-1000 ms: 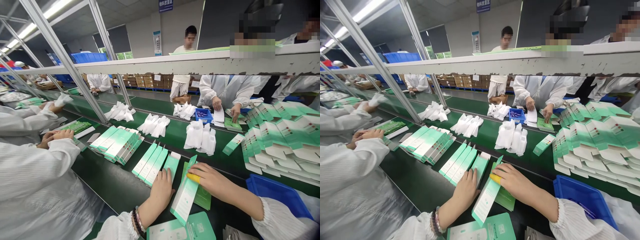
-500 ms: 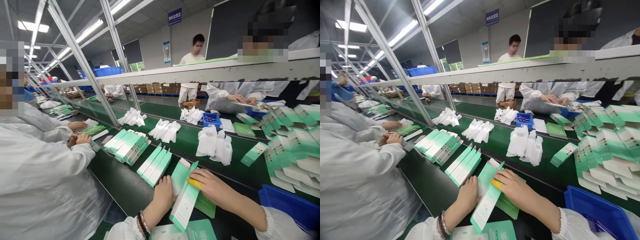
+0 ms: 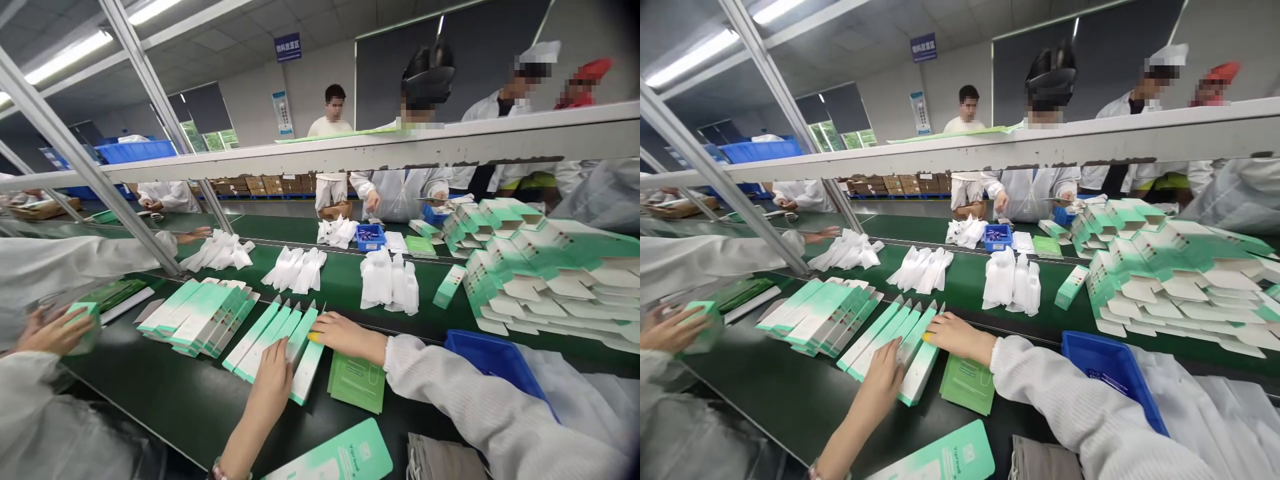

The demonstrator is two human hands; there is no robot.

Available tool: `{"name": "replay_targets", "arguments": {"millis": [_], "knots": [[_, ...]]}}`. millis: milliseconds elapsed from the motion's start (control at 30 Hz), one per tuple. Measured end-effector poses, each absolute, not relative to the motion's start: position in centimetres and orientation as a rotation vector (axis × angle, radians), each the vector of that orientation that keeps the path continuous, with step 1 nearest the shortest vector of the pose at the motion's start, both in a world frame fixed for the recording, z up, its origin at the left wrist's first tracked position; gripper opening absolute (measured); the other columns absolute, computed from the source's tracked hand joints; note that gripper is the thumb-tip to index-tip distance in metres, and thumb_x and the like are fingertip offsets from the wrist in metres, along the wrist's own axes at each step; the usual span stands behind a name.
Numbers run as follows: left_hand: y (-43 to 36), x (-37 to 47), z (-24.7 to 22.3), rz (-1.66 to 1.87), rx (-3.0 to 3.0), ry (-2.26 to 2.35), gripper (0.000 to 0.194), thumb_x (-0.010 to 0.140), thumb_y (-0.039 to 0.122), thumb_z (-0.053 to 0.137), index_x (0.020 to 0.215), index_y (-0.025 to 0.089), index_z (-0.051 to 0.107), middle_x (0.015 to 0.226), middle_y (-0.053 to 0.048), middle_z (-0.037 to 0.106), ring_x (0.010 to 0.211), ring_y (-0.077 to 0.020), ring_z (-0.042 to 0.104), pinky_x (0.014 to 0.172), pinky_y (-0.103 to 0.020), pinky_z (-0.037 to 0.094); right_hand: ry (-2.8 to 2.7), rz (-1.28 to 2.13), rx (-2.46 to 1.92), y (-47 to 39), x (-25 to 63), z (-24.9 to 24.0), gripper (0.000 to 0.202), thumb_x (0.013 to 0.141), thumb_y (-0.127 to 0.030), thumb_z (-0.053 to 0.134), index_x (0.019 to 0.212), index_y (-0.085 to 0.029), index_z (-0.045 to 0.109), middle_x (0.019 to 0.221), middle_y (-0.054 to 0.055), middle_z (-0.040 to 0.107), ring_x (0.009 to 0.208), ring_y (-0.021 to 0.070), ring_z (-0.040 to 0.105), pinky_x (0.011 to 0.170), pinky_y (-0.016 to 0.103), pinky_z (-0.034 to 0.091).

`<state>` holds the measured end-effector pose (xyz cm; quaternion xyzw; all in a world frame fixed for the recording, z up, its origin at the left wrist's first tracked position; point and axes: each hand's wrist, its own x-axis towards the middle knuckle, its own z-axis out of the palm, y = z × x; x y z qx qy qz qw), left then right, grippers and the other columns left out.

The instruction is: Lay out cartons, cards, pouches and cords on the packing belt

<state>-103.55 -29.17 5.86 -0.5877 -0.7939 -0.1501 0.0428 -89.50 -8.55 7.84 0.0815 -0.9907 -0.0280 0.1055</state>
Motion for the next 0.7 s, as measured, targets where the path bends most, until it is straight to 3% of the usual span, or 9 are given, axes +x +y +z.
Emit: {"name": "replay_targets", "arguments": {"millis": [133, 200, 300, 367, 433, 533, 633, 700], "knots": [[-33.6, -102.8, 6.7, -0.736, -1.874, -2.347, 0.032, 0.104, 0.028, 0.037, 0.129, 0.017, 0.054, 0.118, -0.013, 0.063, 0.112, -0.0253, 0.059, 0.091, -0.039, 0.052, -2.930, -0.090, 0.252, -8.6, -92.7, 6.6, 0.040, 0.090, 0.001, 0.056, 0.126, -0.017, 0.061, 0.130, 0.011, 0.063, 0.120, 0.0241, 0.055, 0.095, 0.037, 0.047], [-35.8, -101.2, 6.8, -0.612, -2.055, -2.414, 0.033, 0.102, 0.039, 0.045, 0.124, 0.019, 0.061, 0.116, -0.012, 0.067, 0.106, -0.0262, 0.063, 0.089, -0.039, 0.052, -2.926, -0.076, 0.253, -9.1, -93.7, 6.2, 0.042, 0.090, 0.002, 0.054, 0.128, -0.017, 0.059, 0.140, 0.014, 0.055, 0.123, 0.0256, 0.054, 0.096, 0.039, 0.047], [-37.9, -99.2, 6.3, -0.231, -2.328, -2.574, 0.064, 0.091, 0.062, 0.056, 0.135, 0.015, 0.060, 0.129, -0.017, 0.065, 0.114, -0.0352, 0.061, 0.092, -0.044, 0.051, -2.924, -0.043, 0.222, -9.9, -94.9, 5.7, 0.043, 0.091, 0.004, 0.050, 0.128, -0.015, 0.059, 0.143, 0.019, 0.051, 0.124, 0.0287, 0.054, 0.096, 0.042, 0.048], [-38.5, -98.7, 5.8, -0.072, -2.386, -2.708, 0.076, 0.091, 0.069, 0.049, 0.143, 0.013, 0.055, 0.136, -0.020, 0.061, 0.121, -0.0380, 0.058, 0.097, -0.046, 0.049, -2.924, -0.010, 0.179, -10.2, -95.6, 5.7, 0.040, 0.092, 0.003, 0.049, 0.127, -0.013, 0.060, 0.140, 0.021, 0.052, 0.124, 0.0291, 0.054, 0.098, 0.044, 0.048], [-38.9, -98.7, 5.6, -0.020, -2.395, -2.827, 0.074, 0.095, 0.066, 0.043, 0.147, 0.015, 0.050, 0.140, -0.020, 0.058, 0.123, -0.0374, 0.057, 0.100, -0.046, 0.047, -2.925, 0.035, 0.130, -10.3, -95.8, 5.9, 0.038, 0.092, 0.000, 0.051, 0.128, -0.012, 0.059, 0.140, 0.021, 0.051, 0.126, 0.0300, 0.052, 0.101, 0.045, 0.047], [-39.4, -98.9, 6.0, 0.051, -2.409, -2.942, 0.075, 0.091, 0.060, 0.054, 0.151, 0.017, 0.044, 0.143, -0.019, 0.056, 0.125, -0.0394, 0.056, 0.103, -0.050, 0.045, -2.930, 0.132, 0.036, -10.1, -94.9, 6.4, 0.038, 0.093, -0.008, 0.057, 0.131, -0.009, 0.057, 0.143, 0.022, 0.049, 0.133, 0.0328, 0.047, 0.106, 0.048, 0.044], [-40.4, -99.1, 7.0, 0.152, -2.381, -3.003, 0.080, 0.081, 0.039, 0.073, 0.152, 0.019, 0.043, 0.145, -0.019, 0.054, 0.129, -0.0423, 0.052, 0.106, -0.055, 0.043, -2.980, 0.271, 0.027, -10.2, -92.8, 6.5, 0.033, 0.098, -0.020, 0.056, 0.130, -0.011, 0.059, 0.134, 0.017, 0.058, 0.128, 0.0295, 0.053, 0.107, 0.047, 0.044], [-41.2, -99.5, 7.9, 0.084, -2.332, -3.037, 0.073, 0.078, 0.029, 0.076, 0.146, 0.020, 0.050, 0.141, -0.018, 0.057, 0.127, -0.0411, 0.053, 0.105, -0.053, 0.043, -3.040, 0.370, 0.118, -10.5, -91.6, 6.2, 0.032, 0.099, -0.030, 0.057, 0.128, -0.015, 0.063, 0.128, 0.012, 0.064, 0.124, 0.0269, 0.056, 0.110, 0.049, 0.041]]}}
